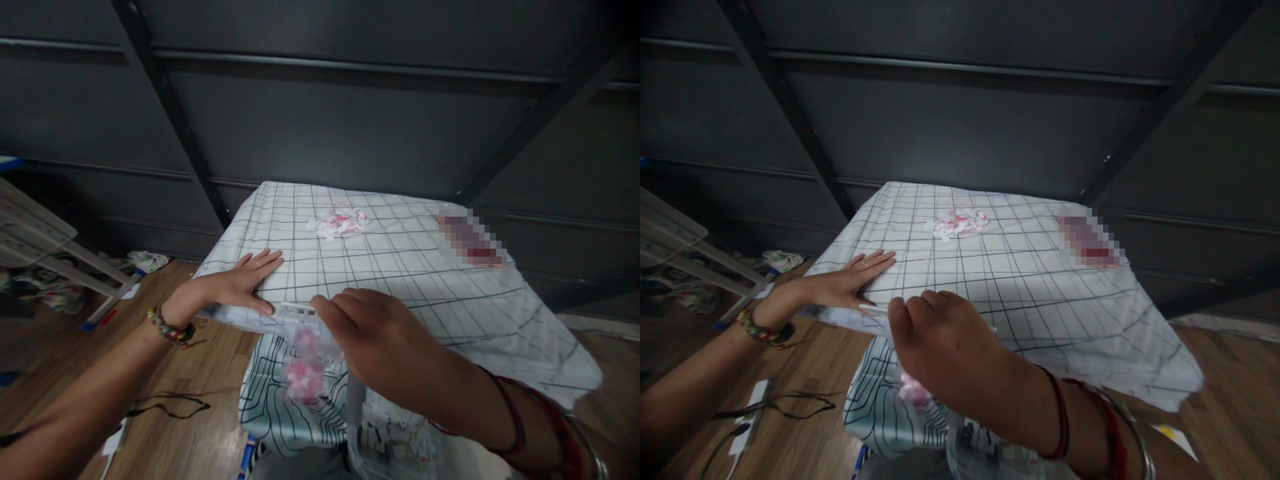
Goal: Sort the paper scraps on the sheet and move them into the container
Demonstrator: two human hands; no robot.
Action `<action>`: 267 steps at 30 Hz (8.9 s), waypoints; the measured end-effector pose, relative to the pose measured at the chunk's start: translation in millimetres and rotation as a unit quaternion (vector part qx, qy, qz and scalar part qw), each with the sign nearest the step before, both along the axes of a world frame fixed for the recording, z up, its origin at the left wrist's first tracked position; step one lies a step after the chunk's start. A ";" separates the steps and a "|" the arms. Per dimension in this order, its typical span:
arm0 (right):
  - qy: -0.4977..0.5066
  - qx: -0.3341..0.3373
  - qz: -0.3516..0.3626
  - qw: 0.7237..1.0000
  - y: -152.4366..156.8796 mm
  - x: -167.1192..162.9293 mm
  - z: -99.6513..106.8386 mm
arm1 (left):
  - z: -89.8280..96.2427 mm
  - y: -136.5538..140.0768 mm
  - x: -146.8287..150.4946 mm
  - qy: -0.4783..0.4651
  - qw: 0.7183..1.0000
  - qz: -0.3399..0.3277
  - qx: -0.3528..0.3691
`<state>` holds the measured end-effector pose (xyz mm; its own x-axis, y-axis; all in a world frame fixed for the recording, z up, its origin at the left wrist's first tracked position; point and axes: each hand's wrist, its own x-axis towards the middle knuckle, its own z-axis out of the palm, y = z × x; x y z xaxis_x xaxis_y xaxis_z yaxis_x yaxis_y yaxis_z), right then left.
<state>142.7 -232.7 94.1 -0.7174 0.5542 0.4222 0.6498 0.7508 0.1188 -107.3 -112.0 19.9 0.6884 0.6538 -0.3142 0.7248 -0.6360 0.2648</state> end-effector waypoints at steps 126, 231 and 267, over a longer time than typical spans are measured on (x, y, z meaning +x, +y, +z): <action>-0.006 0.009 -0.179 0.984 179.7 181.3 -32.3 | -20.6 120.5 115.1 -0.017 0.978 0.147 0.146; -0.028 0.105 -0.211 0.971 183.3 201.7 -39.7 | -41.1 132.5 104.2 -0.059 0.975 0.081 0.197; -0.025 0.102 -0.200 0.974 178.0 179.2 -41.4 | -37.3 131.0 107.3 -0.045 0.977 0.084 0.190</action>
<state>321.9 -54.8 52.7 -0.4837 0.7021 0.5225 0.8751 0.3966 0.2773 0.0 19.0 -17.4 0.5743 0.8181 0.0291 0.8126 -0.5741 0.1005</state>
